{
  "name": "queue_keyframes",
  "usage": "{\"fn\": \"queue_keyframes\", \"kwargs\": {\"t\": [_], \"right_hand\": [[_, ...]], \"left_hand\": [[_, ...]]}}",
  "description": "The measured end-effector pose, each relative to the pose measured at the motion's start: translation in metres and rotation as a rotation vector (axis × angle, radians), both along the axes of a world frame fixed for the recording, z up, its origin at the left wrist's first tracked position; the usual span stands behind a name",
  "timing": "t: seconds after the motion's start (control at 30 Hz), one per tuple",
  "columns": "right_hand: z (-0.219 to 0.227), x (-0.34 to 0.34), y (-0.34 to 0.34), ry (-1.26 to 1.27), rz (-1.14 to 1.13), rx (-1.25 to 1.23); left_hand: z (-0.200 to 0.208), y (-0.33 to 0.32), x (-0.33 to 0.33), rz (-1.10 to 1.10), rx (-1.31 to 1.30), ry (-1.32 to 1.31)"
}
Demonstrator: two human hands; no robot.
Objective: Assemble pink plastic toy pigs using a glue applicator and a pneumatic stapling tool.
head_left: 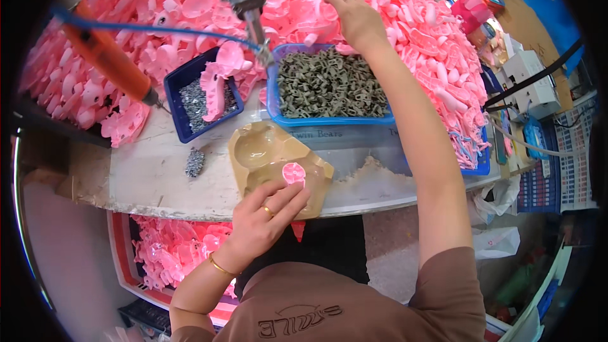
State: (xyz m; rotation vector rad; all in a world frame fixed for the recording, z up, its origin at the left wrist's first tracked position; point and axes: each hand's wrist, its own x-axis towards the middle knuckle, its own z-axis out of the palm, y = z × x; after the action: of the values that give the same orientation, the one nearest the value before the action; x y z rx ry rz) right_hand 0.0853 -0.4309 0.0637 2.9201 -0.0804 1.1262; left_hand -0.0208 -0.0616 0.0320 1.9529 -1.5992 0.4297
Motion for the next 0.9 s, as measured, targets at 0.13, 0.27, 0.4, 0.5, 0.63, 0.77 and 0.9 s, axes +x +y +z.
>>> {"fn": "queue_keyframes", "kwargs": {"t": [0.13, 0.27, 0.4, 0.5, 0.63, 0.77, 0.9], "right_hand": [[-0.004, 0.024, -0.005, 0.266, -0.106, -0.194], [0.019, 0.011, -0.005, 0.188, -0.174, -0.264], [0.050, -0.030, 0.056, 0.128, 0.027, 0.376], [0.037, -0.068, 0.097, 0.347, 0.431, 0.914], [0.027, -0.111, 0.154, 0.655, 0.422, 0.988], [-0.008, -0.132, 0.184, 0.815, 0.458, 0.870], [-0.035, -0.141, 0.204, 0.657, 0.500, 0.492]], "left_hand": [[-0.018, 0.008, -0.008, 0.005, 0.088, 0.067], [-0.024, 0.008, -0.013, 0.000, 0.097, 0.112], [-0.031, 0.004, -0.015, 0.003, 0.067, 0.152], [-0.029, -0.005, -0.017, -0.016, 0.135, 0.137], [-0.029, 0.003, -0.017, -0.039, 0.152, 0.151], [-0.029, 0.027, -0.015, -0.175, 0.038, 0.134], [-0.027, 0.049, -0.005, -0.049, -0.019, 0.169]]}}
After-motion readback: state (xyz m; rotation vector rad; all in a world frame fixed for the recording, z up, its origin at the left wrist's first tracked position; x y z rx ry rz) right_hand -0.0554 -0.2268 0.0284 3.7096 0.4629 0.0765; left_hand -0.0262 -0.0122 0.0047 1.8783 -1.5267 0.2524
